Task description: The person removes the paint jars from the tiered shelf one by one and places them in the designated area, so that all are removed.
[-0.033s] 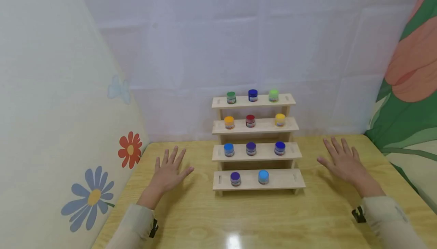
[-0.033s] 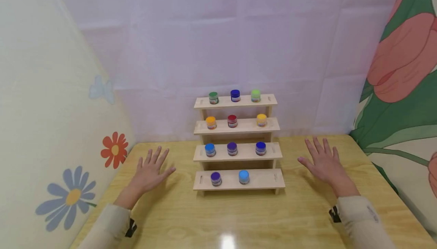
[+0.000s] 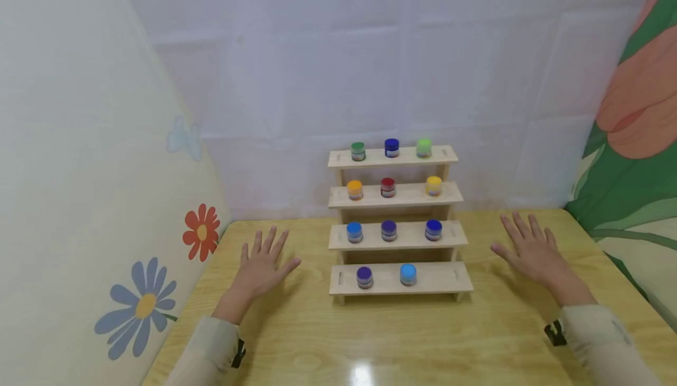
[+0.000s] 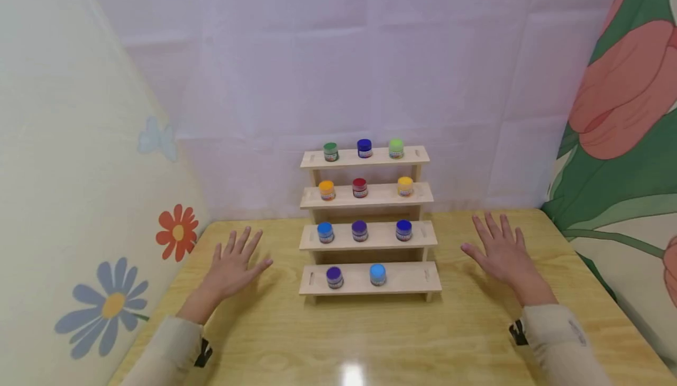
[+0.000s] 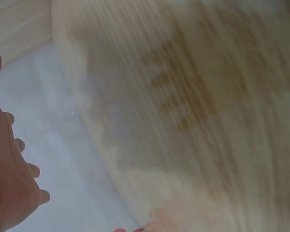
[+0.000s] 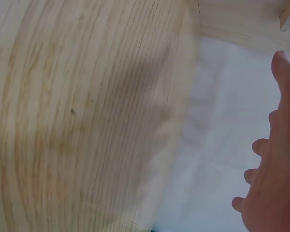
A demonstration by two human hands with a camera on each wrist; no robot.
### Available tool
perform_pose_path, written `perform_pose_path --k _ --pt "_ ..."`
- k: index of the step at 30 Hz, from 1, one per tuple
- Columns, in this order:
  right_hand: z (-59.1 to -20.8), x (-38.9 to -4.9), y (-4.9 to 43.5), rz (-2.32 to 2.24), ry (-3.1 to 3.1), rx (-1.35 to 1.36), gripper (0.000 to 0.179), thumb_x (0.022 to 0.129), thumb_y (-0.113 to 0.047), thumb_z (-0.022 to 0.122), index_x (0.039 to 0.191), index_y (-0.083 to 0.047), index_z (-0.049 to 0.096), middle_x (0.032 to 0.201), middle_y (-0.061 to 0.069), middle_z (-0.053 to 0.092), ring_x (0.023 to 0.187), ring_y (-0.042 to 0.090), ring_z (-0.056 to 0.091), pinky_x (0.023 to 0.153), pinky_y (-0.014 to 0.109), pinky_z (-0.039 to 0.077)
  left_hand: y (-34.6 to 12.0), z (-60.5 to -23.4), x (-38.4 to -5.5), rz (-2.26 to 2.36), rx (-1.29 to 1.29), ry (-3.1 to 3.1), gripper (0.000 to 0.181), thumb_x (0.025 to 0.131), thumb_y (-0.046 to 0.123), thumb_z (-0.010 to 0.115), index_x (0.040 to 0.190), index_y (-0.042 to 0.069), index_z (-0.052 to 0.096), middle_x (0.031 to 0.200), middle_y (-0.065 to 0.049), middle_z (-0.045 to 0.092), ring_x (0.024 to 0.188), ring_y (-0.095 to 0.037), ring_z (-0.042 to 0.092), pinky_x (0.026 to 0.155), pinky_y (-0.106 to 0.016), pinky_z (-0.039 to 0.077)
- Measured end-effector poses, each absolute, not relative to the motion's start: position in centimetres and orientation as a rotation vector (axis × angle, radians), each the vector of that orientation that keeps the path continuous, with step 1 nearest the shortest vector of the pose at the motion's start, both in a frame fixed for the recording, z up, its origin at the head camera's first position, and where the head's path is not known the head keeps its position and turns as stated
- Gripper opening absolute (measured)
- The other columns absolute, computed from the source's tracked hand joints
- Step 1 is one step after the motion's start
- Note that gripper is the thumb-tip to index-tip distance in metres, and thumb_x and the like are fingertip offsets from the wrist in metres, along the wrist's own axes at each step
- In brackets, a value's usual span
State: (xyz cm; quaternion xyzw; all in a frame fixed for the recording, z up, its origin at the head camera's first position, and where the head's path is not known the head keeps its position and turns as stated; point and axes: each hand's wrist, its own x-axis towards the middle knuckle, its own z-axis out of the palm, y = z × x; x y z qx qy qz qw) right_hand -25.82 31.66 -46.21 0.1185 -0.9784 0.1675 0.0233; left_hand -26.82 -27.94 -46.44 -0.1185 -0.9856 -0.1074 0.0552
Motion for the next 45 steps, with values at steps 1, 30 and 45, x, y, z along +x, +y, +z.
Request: perform_pose_path --k 1,30,45 --pt "-46.2 -25.8 31.6 0.524 -3.029 0.369 0.087 0.104 -0.059 0.040 0.163 -0.012 -0.002 0.165 0.030 -0.003 0.148 0.054 -0.012 0.109 0.078 -0.005 -27.9 -46.4 -26.8 -0.319 -0.355 -2.993 0.085 0.099 0.067 0.042 0.163 0.016 0.018 0.169 -0.018 0.008 0.152 -0.048 -0.003 0.115 -0.073 -0.002" --pt "-45.3 -23.9 26.8 0.621 -2.693 0.573 0.067 0.104 -0.034 0.058 0.153 0.006 0.035 0.152 0.035 0.034 0.137 0.057 0.031 0.106 0.071 0.029 -22.3 -43.6 -23.7 -1.367 -0.184 -2.984 0.072 0.104 0.057 0.043 0.153 0.005 0.042 0.151 -0.021 0.047 0.135 -0.045 0.046 0.106 -0.061 0.041" --pt "-45.8 -22.7 24.3 0.776 -2.515 0.540 0.056 0.098 -0.020 0.068 0.144 0.005 0.047 0.133 0.029 0.053 0.118 0.045 0.053 0.092 0.063 0.047 -21.3 -44.9 -23.1 -2.242 0.121 -2.528 0.056 0.103 0.031 0.055 0.146 -0.003 0.043 0.144 -0.028 0.048 0.122 -0.044 0.057 0.093 -0.050 0.055"
